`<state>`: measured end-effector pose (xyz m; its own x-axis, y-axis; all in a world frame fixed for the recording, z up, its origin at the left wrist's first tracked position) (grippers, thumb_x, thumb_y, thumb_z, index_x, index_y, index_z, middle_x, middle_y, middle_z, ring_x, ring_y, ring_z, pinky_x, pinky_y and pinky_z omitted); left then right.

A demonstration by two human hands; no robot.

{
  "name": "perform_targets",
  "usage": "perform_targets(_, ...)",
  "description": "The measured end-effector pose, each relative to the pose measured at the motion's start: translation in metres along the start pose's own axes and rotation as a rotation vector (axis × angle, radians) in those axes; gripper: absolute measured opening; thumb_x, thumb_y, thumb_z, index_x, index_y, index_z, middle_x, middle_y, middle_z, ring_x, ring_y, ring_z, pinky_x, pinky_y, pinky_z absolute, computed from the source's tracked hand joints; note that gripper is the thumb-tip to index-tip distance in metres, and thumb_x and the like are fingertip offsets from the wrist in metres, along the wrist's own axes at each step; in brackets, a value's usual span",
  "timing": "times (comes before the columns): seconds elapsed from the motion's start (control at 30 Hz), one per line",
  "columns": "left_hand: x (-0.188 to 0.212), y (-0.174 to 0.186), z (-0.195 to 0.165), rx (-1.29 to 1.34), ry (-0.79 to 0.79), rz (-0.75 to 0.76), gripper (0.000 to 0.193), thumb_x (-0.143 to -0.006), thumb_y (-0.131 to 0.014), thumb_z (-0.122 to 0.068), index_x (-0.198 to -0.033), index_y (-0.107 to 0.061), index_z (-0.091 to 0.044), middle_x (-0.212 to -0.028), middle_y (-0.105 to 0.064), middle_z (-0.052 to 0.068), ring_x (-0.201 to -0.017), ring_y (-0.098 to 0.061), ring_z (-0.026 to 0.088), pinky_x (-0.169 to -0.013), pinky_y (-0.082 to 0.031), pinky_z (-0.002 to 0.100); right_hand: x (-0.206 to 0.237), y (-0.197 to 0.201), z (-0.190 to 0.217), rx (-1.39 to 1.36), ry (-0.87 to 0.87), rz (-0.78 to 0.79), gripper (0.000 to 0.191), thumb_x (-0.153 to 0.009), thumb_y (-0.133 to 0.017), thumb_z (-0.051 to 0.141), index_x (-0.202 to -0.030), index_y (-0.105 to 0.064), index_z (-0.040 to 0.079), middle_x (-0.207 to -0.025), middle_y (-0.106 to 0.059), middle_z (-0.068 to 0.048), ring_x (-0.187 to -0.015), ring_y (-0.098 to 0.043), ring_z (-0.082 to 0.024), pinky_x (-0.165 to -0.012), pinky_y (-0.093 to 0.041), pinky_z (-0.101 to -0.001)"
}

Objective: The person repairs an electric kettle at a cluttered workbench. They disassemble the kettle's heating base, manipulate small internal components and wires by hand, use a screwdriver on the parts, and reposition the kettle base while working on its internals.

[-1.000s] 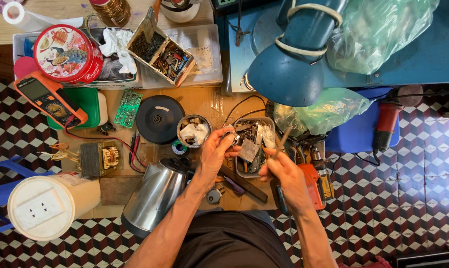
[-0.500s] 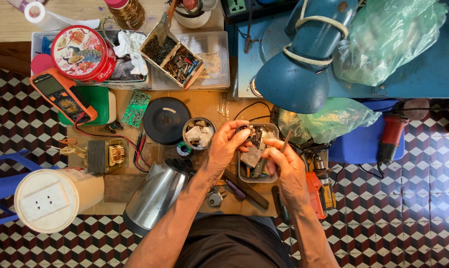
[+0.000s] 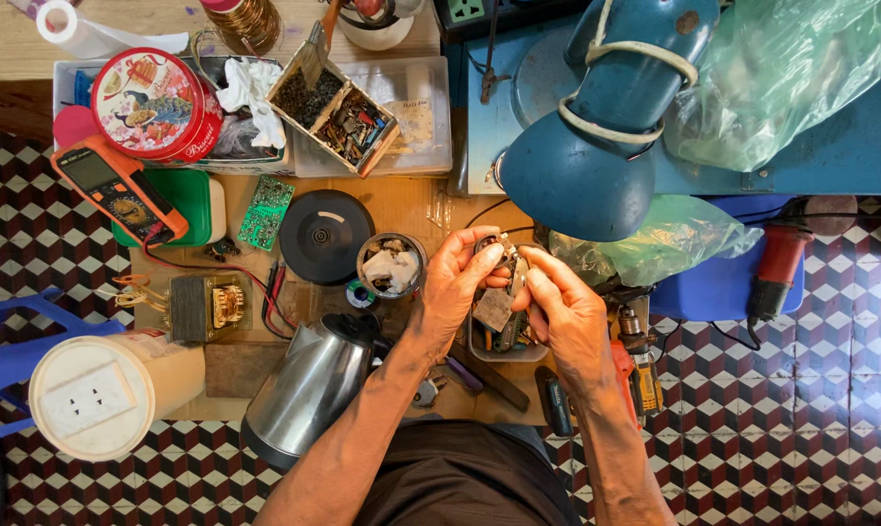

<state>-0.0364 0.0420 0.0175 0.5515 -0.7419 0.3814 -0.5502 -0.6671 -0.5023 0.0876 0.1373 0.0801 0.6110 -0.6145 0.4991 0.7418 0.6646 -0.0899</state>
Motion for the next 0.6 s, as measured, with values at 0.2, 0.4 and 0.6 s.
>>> perform_targets(0.2, 0.0, 0.003, 0.003, -0.028, -0.005, -0.011, 0.036, -0.101, -0.065, -0.018, -0.132, -0.059, -0.001, -0.107, -0.071, 0.007, -0.088, -0.067, 0.01, -0.08, -0.057, 0.023, -0.004, -0.006, 0.004, 0.022, -0.019, 0.011, 0.038, -0.101, -0.057, 0.019, -0.135, -0.065, 0.003, -0.074, -0.066, -0.004, -0.048, -0.043, -0.003, -0.044, -0.033, -0.018)
perform_targets(0.4, 0.002, 0.001, 0.003, -0.047, -0.008, -0.005, 0.036, -0.101, -0.066, -0.018, -0.133, -0.059, -0.001, -0.109, -0.071, 0.007, -0.088, -0.067, 0.009, -0.082, -0.057, 0.023, -0.008, -0.006, 0.0, 0.057, -0.032, 0.003, 0.038, -0.099, -0.061, 0.017, -0.134, -0.064, 0.002, -0.073, -0.067, -0.004, -0.046, -0.043, -0.003, -0.042, -0.033, -0.0187)
perform_targets(0.6, 0.004, 0.0, 0.005, -0.041, 0.001, -0.007, 0.036, -0.1, -0.066, -0.017, -0.132, -0.059, -0.002, -0.112, -0.072, 0.008, -0.089, -0.067, 0.008, -0.082, -0.057, 0.023, -0.01, -0.005, -0.007, 0.06, -0.056, -0.026, 0.038, -0.097, -0.064, 0.014, -0.133, -0.066, 0.003, -0.071, -0.066, -0.002, -0.046, -0.042, -0.001, -0.041, -0.032, -0.0186)
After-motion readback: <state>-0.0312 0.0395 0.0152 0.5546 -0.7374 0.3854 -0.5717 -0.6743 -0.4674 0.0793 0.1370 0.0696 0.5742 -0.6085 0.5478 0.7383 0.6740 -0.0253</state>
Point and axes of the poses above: each hand's wrist, its own x-axis away from the middle knuckle, its own y-axis out of the back of the hand, z = x × y, the point moved 1 cm from there along -x, towards the middle knuckle
